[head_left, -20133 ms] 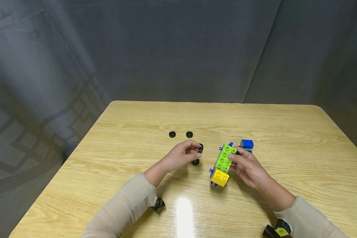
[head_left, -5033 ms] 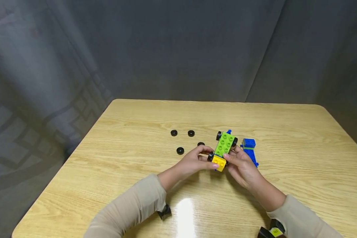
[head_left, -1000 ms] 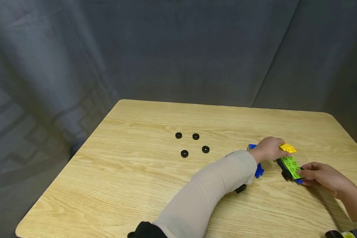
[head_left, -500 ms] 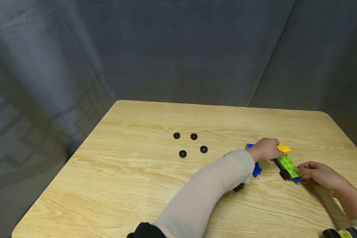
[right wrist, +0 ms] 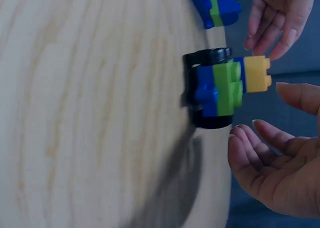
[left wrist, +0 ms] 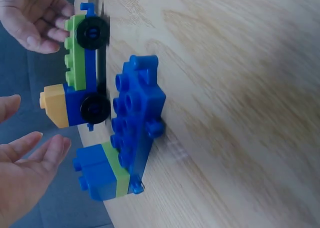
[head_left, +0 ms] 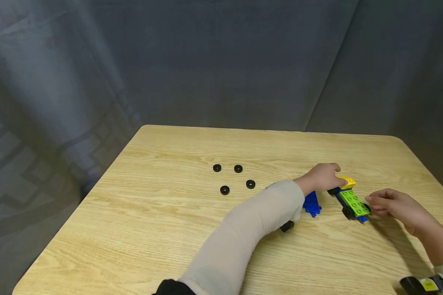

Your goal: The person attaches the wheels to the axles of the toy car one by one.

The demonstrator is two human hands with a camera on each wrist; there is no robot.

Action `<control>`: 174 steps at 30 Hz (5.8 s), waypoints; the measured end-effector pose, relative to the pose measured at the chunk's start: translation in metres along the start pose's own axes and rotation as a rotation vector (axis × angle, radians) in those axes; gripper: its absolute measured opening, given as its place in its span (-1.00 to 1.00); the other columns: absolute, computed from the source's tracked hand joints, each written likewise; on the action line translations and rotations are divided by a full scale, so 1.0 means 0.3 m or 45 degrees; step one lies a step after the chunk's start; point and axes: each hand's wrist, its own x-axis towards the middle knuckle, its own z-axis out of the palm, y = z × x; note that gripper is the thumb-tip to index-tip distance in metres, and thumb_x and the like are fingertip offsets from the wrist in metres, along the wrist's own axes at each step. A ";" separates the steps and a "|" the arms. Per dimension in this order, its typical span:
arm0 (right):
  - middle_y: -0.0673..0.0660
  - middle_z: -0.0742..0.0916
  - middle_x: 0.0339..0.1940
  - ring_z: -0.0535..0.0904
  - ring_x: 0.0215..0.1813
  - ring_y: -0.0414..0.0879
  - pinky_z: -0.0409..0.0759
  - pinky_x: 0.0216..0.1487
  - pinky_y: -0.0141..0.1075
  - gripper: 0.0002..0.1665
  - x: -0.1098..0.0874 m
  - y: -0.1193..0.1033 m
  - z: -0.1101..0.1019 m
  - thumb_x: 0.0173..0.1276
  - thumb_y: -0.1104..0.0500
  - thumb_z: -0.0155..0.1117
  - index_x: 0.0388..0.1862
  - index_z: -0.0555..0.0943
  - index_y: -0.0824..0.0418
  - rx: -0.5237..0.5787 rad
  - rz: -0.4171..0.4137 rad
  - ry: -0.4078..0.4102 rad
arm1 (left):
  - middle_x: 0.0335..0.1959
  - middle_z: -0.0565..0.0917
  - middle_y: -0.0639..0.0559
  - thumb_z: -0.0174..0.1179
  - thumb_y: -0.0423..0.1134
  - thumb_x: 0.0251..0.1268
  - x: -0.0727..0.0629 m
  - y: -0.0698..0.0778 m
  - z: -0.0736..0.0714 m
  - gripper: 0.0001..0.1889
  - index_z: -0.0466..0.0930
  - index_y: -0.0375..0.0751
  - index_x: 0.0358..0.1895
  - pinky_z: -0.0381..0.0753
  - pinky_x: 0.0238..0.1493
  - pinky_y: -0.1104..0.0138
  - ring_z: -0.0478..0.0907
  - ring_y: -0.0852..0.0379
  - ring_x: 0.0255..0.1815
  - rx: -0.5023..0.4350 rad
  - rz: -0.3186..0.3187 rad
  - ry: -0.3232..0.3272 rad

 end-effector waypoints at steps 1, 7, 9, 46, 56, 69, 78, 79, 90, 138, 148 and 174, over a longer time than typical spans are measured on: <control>0.17 0.52 -0.22 0.50 -0.30 -0.12 0.49 -0.36 -0.23 -0.40 0.009 0.009 -0.004 0.34 -0.05 -0.13 0.00 0.23 0.51 0.007 -0.026 0.013 | -0.02 0.43 0.37 0.03 0.04 0.16 -0.007 -0.008 -0.007 -0.54 0.27 0.14 0.15 0.35 -0.22 0.61 0.39 0.44 -0.10 -0.022 0.006 0.001; 0.07 0.47 -0.14 0.49 -0.26 -0.32 0.51 -0.32 -0.34 -0.45 0.044 -0.001 0.024 0.33 -0.05 -0.11 0.03 0.24 0.40 0.066 -0.192 0.096 | 0.02 0.41 0.28 0.05 0.03 0.15 -0.064 -0.064 -0.062 -0.55 0.31 0.09 0.14 0.37 -0.20 0.58 0.36 0.39 -0.04 -0.159 0.068 0.013; 0.14 0.46 -0.12 0.46 -0.28 -0.39 0.51 -0.33 -0.41 -0.46 0.029 -0.060 0.048 0.35 0.02 -0.13 0.04 0.21 0.48 0.078 -0.241 0.112 | 0.02 0.42 0.25 0.04 0.03 0.15 -0.080 -0.086 -0.080 -0.55 0.31 0.06 0.14 0.36 -0.18 0.57 0.36 0.38 -0.03 -0.167 0.086 0.020; 0.52 0.26 0.10 0.22 0.06 0.34 0.34 -0.07 0.06 -0.15 0.040 -0.337 0.259 0.22 0.04 0.11 0.22 -0.02 0.54 -0.008 -0.256 -0.050 | -0.06 0.48 -0.01 0.07 -0.10 0.17 -0.408 -0.443 -0.210 -0.60 0.39 -0.24 0.04 0.38 -0.12 0.48 0.39 0.24 -0.10 -0.431 0.138 0.094; 0.54 0.12 0.18 0.12 0.11 0.40 0.19 -0.01 0.19 0.06 0.062 -0.321 0.260 0.00 0.14 0.32 0.26 -0.12 0.51 -0.077 -0.310 -0.127 | -0.12 0.49 0.00 0.07 -0.14 0.18 -0.491 -0.554 -0.214 -0.62 0.40 -0.27 0.02 0.41 -0.12 0.39 0.41 0.17 -0.12 -0.505 0.084 0.134; 0.54 0.03 0.17 0.06 0.10 0.45 0.19 -0.03 0.22 0.24 0.070 -0.308 0.271 -0.22 0.26 0.45 0.29 -0.19 0.42 -0.202 -0.417 -0.184 | -0.21 0.52 -0.01 0.11 -0.20 0.14 -0.554 -0.641 -0.221 -0.68 0.45 -0.30 -0.06 0.43 -0.15 0.37 0.43 0.13 -0.17 -0.528 0.009 0.263; 0.53 -0.02 0.20 -0.03 0.15 0.45 0.15 -0.01 0.22 0.27 0.076 -0.303 0.284 -0.27 0.35 0.43 0.28 -0.23 0.44 -0.269 -0.506 -0.184 | -0.12 0.51 -0.14 0.15 -0.30 0.09 -0.572 -0.707 -0.224 -0.68 0.44 -0.34 -0.07 0.43 -0.11 0.32 0.44 0.05 -0.11 -0.498 -0.047 0.300; 0.52 -0.03 0.20 -0.05 0.16 0.45 0.15 -0.01 0.23 0.27 0.077 -0.301 0.286 -0.28 0.37 0.43 0.28 -0.23 0.44 -0.280 -0.522 -0.182 | -0.11 0.51 -0.14 0.16 -0.31 0.08 -0.573 -0.712 -0.224 -0.68 0.44 -0.33 -0.07 0.43 -0.09 0.31 0.43 0.04 -0.09 -0.490 -0.056 0.307; 0.50 -0.03 0.22 -0.06 0.17 0.45 0.17 -0.01 0.22 0.28 0.090 -0.312 0.307 -0.31 0.32 0.48 0.28 -0.18 0.42 -0.465 -0.537 -0.108 | -0.07 0.49 -0.12 0.22 -0.36 -0.04 -0.569 -0.757 -0.216 -0.61 0.43 -0.30 -0.05 0.37 0.00 0.23 0.39 -0.02 -0.02 -0.397 -0.188 0.289; 0.57 0.06 0.13 0.08 0.09 0.43 0.31 -0.10 0.16 0.30 0.076 -0.337 0.350 -0.33 0.13 0.50 0.23 -0.14 0.53 -0.516 -0.488 -0.051 | -0.33 0.37 -0.04 0.27 -0.31 -0.05 -0.536 -0.759 -0.185 -0.74 0.47 -0.29 -0.25 0.38 -0.16 0.27 0.34 0.08 -0.27 -0.028 -0.177 0.240; 0.58 0.11 0.15 0.09 0.11 0.43 0.24 -0.04 0.20 0.33 0.082 -0.354 0.350 -0.31 0.09 0.47 0.25 -0.19 0.51 -0.485 -0.480 -0.031 | -0.34 0.43 -0.02 0.24 -0.32 -0.02 -0.533 -0.773 -0.192 -0.74 0.48 -0.30 -0.22 0.40 -0.22 0.29 0.38 0.10 -0.28 -0.100 -0.164 0.278; 0.40 0.20 0.18 0.28 0.09 0.23 0.26 -0.03 0.15 0.29 0.032 -0.381 0.395 -0.23 -0.01 0.46 0.32 -0.16 0.32 -0.307 -0.623 0.026 | -0.23 0.51 -0.03 0.21 -0.36 0.00 -0.550 -0.671 -0.194 -0.67 0.44 -0.30 -0.10 0.43 -0.12 0.35 0.44 0.09 -0.20 -0.376 0.004 0.353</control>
